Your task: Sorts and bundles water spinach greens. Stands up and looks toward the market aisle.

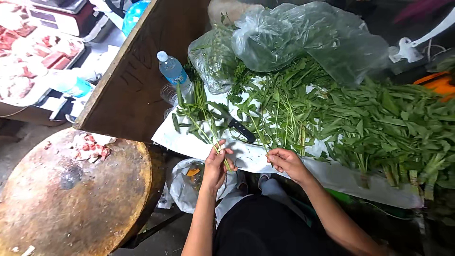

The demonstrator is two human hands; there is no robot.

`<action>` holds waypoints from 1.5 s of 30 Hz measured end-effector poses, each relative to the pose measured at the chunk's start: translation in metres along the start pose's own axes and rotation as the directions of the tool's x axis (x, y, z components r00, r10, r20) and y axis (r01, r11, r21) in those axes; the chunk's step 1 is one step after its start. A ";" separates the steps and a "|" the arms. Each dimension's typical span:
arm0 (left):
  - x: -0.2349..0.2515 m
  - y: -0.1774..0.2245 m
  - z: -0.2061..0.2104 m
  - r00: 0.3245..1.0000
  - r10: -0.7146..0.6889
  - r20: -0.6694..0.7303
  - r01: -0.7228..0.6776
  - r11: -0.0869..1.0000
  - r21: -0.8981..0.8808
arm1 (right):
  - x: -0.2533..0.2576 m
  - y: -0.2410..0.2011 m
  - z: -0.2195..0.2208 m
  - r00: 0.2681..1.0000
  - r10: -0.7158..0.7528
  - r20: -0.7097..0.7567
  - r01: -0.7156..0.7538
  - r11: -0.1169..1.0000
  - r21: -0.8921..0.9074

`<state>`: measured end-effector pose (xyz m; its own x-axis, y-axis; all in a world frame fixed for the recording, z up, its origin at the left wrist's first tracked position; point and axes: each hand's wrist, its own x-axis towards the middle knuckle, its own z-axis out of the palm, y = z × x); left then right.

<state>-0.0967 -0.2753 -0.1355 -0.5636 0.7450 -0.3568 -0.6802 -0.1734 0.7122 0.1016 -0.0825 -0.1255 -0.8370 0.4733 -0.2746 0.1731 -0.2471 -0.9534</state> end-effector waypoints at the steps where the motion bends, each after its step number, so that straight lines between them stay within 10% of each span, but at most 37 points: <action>1: -0.003 0.001 0.001 1.000 0.009 0.010 -0.009 1.000 0.021 | 0.005 -0.001 0.000 1.000 0.013 -0.027 -0.015 0.998 -0.058; 6: -0.008 0.004 0.002 0.992 0.115 0.048 -0.112 0.992 -0.066 | 0.050 0.007 -0.031 0.965 0.216 -0.149 -0.262 0.750 -0.607; 10: -0.007 0.009 0.008 0.978 0.201 0.056 -0.189 0.968 -0.163 | 0.097 0.015 -0.050 0.890 0.109 -0.442 -0.395 0.666 -0.632; 14: 0.001 0.009 0.012 0.991 -0.010 0.134 0.043 0.968 -0.246 | 0.134 0.021 -0.053 0.810 0.169 -0.562 -0.554 0.533 -0.639; 24: -0.001 -0.019 0.015 0.986 -0.148 0.075 0.156 0.981 -0.114 | 0.064 -0.025 -0.060 0.899 -0.045 -0.435 -0.134 0.918 -0.372; 34: 0.020 -0.043 0.046 0.988 -0.156 0.017 0.155 0.986 0.069 | 0.021 -0.014 -0.019 0.893 -0.152 -0.423 -0.032 0.917 -0.398; 41: 0.025 -0.071 0.047 0.989 -0.144 -0.039 0.149 0.964 0.220 | 0.019 0.019 0.036 0.989 0.007 0.148 0.071 0.854 -0.516; 45: 0.019 -0.044 0.024 0.984 -0.114 -0.134 0.130 0.985 0.117 | 0.045 0.010 0.004 0.980 0.128 -0.150 -0.189 0.831 -0.524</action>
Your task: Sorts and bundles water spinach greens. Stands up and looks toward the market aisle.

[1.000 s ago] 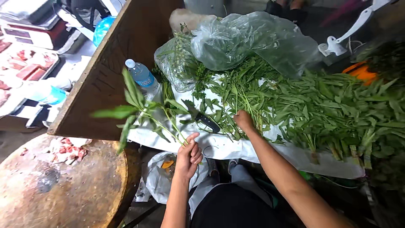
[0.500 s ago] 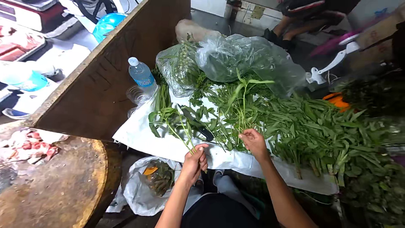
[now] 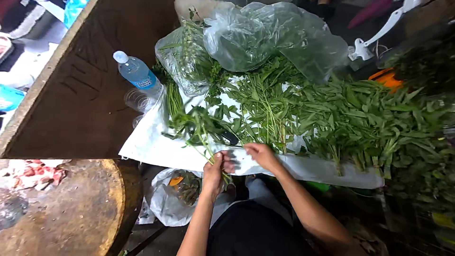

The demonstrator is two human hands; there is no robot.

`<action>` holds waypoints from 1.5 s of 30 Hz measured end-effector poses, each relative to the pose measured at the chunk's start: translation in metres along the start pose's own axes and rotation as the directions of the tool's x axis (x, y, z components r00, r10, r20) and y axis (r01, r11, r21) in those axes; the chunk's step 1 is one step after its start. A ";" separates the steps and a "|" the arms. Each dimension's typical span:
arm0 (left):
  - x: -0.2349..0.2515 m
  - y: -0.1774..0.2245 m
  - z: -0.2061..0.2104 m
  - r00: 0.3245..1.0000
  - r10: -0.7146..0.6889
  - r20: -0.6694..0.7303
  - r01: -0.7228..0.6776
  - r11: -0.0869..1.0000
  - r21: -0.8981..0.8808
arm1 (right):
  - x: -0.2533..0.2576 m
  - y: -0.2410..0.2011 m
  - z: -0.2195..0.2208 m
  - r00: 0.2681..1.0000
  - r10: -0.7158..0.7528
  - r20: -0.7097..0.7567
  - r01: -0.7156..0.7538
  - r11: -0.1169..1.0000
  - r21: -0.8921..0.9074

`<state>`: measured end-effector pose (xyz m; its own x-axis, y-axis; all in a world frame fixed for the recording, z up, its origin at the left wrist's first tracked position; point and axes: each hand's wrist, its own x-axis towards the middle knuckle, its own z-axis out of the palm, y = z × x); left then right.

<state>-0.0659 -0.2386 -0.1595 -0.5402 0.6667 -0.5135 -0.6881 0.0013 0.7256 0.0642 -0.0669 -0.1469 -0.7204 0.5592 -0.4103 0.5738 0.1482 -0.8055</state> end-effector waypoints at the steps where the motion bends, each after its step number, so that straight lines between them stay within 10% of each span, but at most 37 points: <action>1: -0.002 0.006 -0.007 0.999 0.027 -0.020 -0.028 0.999 -0.041 | 0.016 0.006 -0.010 0.995 0.044 -0.095 -0.048 0.998 -0.040; 9: -0.015 0.033 -0.033 0.995 0.095 0.026 -0.084 0.957 -0.277 | 0.107 0.014 -0.005 0.973 0.124 -0.193 -0.190 0.907 -0.377; 17: -0.026 0.016 -0.035 0.998 0.055 0.006 -0.050 0.952 -0.303 | 0.095 0.023 -0.016 0.962 0.102 -0.252 -0.157 0.965 -0.209; 24: -0.022 0.019 -0.029 1.000 0.018 0.007 -0.016 0.964 -0.266 | 0.090 0.031 -0.037 0.890 0.310 -0.335 -0.417 0.851 -0.319; 32: -0.021 0.024 -0.018 0.999 -0.003 0.033 0.011 0.970 -0.243 | 0.039 0.008 -0.058 0.944 0.136 -0.301 -0.032 0.944 0.327; 45: -0.017 0.019 0.002 0.995 -0.043 0.095 0.060 0.982 -0.179 | -0.023 0.008 -0.039 0.948 -0.081 -0.308 0.225 0.855 0.468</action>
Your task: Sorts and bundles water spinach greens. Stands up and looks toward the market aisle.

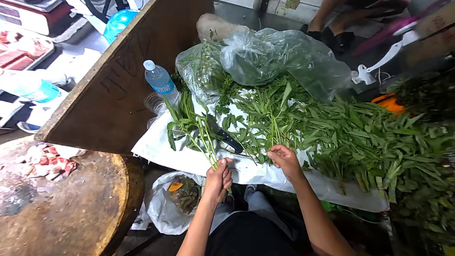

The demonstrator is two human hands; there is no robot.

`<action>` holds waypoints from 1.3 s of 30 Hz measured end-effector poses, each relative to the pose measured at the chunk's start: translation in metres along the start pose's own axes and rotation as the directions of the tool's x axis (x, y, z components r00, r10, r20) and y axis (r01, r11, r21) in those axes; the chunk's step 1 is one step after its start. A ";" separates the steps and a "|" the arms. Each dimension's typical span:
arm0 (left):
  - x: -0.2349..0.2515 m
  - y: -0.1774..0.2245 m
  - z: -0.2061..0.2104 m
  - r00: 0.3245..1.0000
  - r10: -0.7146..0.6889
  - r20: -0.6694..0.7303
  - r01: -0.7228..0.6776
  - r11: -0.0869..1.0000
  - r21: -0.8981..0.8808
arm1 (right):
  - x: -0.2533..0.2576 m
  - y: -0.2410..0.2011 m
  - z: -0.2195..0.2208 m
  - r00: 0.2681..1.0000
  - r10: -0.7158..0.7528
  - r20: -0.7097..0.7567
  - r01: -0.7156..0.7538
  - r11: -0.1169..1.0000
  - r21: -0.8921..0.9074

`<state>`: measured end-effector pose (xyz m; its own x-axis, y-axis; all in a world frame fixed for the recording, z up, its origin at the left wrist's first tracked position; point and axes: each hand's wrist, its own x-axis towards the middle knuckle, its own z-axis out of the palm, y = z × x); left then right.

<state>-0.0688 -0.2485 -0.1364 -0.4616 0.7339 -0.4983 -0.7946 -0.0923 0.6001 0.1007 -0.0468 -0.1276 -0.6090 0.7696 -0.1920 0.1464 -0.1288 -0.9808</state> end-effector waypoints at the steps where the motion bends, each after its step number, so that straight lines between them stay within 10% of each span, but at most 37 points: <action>1: 0.001 -0.002 0.003 1.000 0.000 0.000 0.000 1.000 0.007 | -0.001 0.001 0.002 1.000 0.005 0.002 -0.005 1.000 0.000; 12: 0.019 -0.029 0.017 1.000 0.010 0.003 -0.011 0.988 0.156 | -0.014 0.000 0.089 0.925 0.085 0.370 0.040 0.947 -0.319; 18: 0.024 -0.014 0.004 0.999 0.030 -0.024 -0.027 0.995 0.097 | -0.005 -0.001 0.073 0.833 0.327 0.445 -0.247 0.942 -0.229; 25: 0.023 -0.014 0.002 0.997 0.077 0.001 -0.077 0.992 0.104 | -0.025 0.001 0.083 0.737 0.376 0.562 -0.258 0.925 -0.280; 32: 0.005 0.017 -0.024 0.980 0.162 -0.118 -0.161 0.987 0.021 | 0.019 0.032 0.077 0.980 0.145 0.134 -0.004 0.695 -0.719; 35: -0.006 0.030 -0.039 0.984 0.112 -0.136 -0.109 0.994 0.028 | 0.048 0.048 0.070 0.951 0.289 0.111 -0.091 0.604 -0.791; 39: -0.014 0.025 -0.049 0.988 0.052 -0.147 -0.063 0.996 -0.068 | 0.049 0.039 0.056 0.932 0.310 0.189 -0.132 0.772 -0.621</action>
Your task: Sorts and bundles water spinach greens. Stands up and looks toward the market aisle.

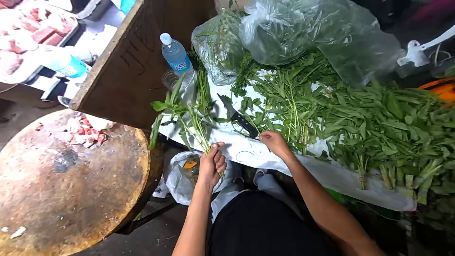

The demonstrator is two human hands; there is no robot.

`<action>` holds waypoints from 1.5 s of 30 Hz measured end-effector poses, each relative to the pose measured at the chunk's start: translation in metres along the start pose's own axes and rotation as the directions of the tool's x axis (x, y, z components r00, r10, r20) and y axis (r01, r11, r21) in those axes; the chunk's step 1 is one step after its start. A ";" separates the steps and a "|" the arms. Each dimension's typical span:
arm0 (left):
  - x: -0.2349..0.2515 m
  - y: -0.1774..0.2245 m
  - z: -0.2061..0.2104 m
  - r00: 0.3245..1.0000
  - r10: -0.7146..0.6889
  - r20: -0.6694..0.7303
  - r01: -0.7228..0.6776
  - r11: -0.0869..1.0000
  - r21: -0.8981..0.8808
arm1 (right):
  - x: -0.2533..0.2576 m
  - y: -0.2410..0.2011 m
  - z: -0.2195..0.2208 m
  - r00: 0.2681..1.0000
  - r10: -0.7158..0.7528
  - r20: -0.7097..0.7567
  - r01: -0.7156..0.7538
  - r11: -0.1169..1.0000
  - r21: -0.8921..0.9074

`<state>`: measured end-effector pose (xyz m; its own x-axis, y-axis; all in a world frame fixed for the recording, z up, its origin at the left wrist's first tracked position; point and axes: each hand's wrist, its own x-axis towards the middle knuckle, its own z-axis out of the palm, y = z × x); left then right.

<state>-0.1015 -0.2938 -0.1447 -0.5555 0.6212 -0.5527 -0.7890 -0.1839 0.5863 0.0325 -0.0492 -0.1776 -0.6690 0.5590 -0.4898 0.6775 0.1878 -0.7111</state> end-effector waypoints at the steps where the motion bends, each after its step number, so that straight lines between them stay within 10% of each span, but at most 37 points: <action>1: -0.001 -0.004 0.000 1.000 -0.011 0.007 0.011 1.000 -0.017 | -0.007 -0.001 -0.005 1.000 -0.023 -0.014 0.024 0.997 0.070; 10: 0.010 -0.034 0.032 0.998 -0.018 0.057 0.018 1.000 0.000 | 0.005 -0.026 -0.026 0.977 -0.189 -0.094 0.196 0.978 0.073; 16: 0.008 -0.025 0.026 0.992 -0.004 0.128 0.010 0.999 -0.041 | 0.046 0.039 -0.090 0.864 0.001 -0.504 -0.146 0.957 -0.250; 23: 0.005 -0.034 0.016 0.992 -0.033 0.125 0.041 0.997 -0.064 | 0.050 0.045 -0.111 0.879 0.181 -0.441 -0.285 0.941 -0.183; 26: 0.006 -0.033 0.022 0.991 -0.041 0.126 0.045 0.998 -0.034 | 0.032 0.033 -0.117 0.894 0.169 -0.414 -0.083 0.972 0.219; 30: 0.010 -0.031 0.032 0.992 -0.065 0.111 0.063 0.998 0.028 | -0.001 0.011 -0.102 0.963 0.054 -0.265 0.144 0.726 0.673; 45: 0.012 -0.052 0.073 0.977 -0.063 0.205 -0.018 0.928 0.371 | -0.048 -0.056 -0.010 0.975 -0.132 -0.176 0.199 0.876 0.440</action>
<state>-0.0480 -0.2210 -0.1387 -0.4392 0.7744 -0.4555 -0.6250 0.1009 0.7741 0.0295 -0.0785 -0.1095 -0.6884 0.6628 -0.2946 0.3258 -0.0803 -0.9420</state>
